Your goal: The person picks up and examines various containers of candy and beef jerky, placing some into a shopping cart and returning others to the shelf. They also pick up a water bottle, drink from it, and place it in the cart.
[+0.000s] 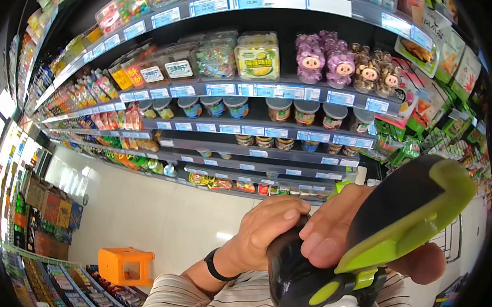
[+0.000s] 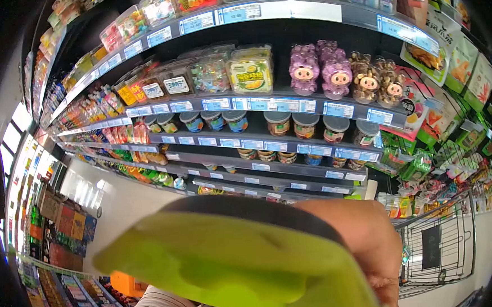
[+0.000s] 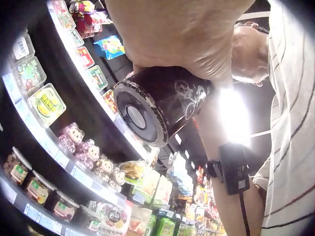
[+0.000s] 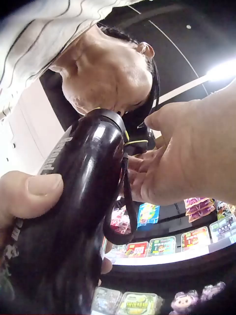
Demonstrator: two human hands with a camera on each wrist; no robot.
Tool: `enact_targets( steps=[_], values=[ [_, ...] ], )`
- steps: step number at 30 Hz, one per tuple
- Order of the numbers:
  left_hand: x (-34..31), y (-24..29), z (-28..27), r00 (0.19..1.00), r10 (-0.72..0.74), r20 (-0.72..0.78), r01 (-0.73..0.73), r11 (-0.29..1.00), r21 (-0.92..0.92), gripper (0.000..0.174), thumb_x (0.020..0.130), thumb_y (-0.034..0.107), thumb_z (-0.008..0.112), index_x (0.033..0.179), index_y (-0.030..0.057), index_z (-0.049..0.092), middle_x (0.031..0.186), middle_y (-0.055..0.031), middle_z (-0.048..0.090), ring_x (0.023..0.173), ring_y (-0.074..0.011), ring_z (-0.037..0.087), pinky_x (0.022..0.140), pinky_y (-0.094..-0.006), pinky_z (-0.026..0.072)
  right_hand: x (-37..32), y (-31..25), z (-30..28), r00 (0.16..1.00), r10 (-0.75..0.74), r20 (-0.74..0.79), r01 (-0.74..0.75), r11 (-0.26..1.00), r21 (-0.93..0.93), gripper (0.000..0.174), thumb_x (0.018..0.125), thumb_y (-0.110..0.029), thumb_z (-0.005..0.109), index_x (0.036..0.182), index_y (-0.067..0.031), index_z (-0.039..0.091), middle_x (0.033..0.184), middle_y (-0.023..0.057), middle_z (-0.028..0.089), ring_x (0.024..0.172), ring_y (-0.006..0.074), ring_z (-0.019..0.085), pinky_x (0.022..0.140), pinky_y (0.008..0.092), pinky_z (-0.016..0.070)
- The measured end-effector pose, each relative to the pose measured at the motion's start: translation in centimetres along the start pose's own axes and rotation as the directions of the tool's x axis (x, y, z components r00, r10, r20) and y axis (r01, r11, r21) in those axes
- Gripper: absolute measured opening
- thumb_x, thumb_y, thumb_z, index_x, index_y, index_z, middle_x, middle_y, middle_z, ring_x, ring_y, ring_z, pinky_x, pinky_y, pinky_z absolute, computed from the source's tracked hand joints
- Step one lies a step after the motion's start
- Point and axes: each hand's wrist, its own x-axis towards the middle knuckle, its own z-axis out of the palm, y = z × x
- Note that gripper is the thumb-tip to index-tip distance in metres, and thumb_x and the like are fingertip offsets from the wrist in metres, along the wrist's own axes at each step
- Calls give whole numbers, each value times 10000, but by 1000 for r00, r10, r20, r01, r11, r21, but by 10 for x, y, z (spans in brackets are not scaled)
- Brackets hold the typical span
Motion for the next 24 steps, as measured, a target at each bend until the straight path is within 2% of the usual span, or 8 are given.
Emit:
enact_targets(
  steps=[5,9,11,14,17,21,23,24],
  values=[
    [19,27,-17,997,-73,30,72,996,54,707,821,-10,777,1443,67,448,1205,-230,662,1007,-395,700,853,-472,593,20,-4,6,997,52,61,-51,999,-5,781,1035,-613,478,1138,140,657,1033,316,715,982,425,678,864,512,584],
    [-2,7,-15,999,37,14,-38,995,87,701,815,-9,780,1435,61,459,1210,-231,663,1007,-394,701,850,-473,593,22,-4,11,998,51,31,-52,998,36,740,1031,-573,529,1050,152,674,1009,332,714,971,432,682,847,518,590],
    [-2,9,-14,1000,27,14,-28,995,91,697,816,-9,779,1432,60,461,1207,-231,666,1005,-393,701,848,-471,594,22,-5,11,998,62,26,-63,997,52,723,1030,-559,543,1022,151,679,1009,339,711,977,437,683,848,522,591],
    [13,28,-16,997,-77,24,75,994,82,690,818,-3,780,1428,57,462,1199,-230,670,1002,-391,700,846,-469,595,24,-13,8,992,104,65,-107,993,42,703,1029,-536,564,1008,156,680,1010,342,710,990,450,682,858,529,588],
    [13,26,-14,997,-63,38,60,995,79,685,820,17,789,1422,57,465,1193,-228,671,1001,-391,700,847,-471,595,31,-19,-3,975,139,172,-145,989,19,696,1025,-514,583,1180,164,605,1025,342,709,999,464,680,879,551,575],
    [4,15,-9,999,-6,38,5,999,45,688,819,48,804,1418,61,468,1191,-228,671,1003,-391,699,845,-473,594,27,-23,-17,946,136,293,-143,990,2,765,1021,-500,590,1427,105,358,1054,348,700,1004,475,677,908,580,553],
    [8,18,-8,1000,-11,22,11,1000,27,688,819,55,807,1418,62,468,1190,-229,671,1005,-390,699,843,-474,594,23,-22,-23,930,123,348,-131,991,-2,847,1020,-496,591,1534,64,218,1068,352,695,1006,479,675,922,593,542],
    [15,23,-9,999,-26,27,25,999,29,688,820,56,807,1418,61,468,1189,-230,670,1005,-390,699,843,-475,594,21,-21,-23,926,114,361,-121,993,-2,868,1020,-494,591,1559,55,189,1070,352,694,1006,480,674,925,596,539]
  ],
)
